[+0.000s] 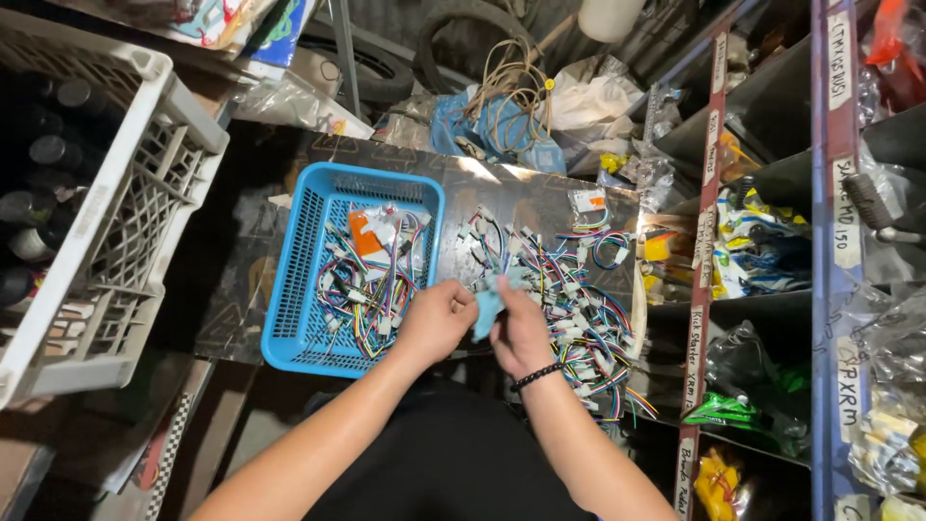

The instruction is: Cleaning and inspecting electrical wiring harnesses using a cloth.

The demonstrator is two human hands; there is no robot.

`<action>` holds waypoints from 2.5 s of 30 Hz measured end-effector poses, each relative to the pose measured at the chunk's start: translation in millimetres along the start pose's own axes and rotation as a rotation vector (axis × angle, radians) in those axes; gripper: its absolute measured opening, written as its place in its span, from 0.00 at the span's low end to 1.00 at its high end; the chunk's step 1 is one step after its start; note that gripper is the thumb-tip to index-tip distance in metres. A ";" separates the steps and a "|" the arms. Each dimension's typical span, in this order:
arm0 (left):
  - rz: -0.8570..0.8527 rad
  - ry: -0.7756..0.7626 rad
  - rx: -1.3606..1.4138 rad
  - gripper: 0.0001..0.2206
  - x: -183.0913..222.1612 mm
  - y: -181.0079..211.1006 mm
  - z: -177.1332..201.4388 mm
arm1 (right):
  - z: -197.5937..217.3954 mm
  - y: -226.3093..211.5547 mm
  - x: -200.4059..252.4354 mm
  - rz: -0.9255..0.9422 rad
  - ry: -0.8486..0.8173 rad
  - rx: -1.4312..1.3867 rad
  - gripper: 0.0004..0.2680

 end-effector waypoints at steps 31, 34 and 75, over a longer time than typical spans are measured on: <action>0.082 -0.005 -0.021 0.11 12.7 4.8 -0.4 | 19.3 -2.4 -21.8 0.051 -0.024 0.191 0.06; 0.074 0.026 -0.029 0.11 11.7 5.8 4.9 | 4.0 7.2 -11.2 0.037 -0.122 0.194 0.04; -0.161 0.410 -0.116 0.18 53.8 -1.0 83.0 | -46.7 38.8 -44.4 0.082 -0.151 0.511 0.04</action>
Point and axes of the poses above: each hand's wrist, its own x-axis away from the middle knuckle, its own z-axis out of the back of the hand, y = z × x, the point moved 8 cm from there along -x, towards the middle knuckle, and after that the axes turned 1 degree about -z, right-handed, at the moved point
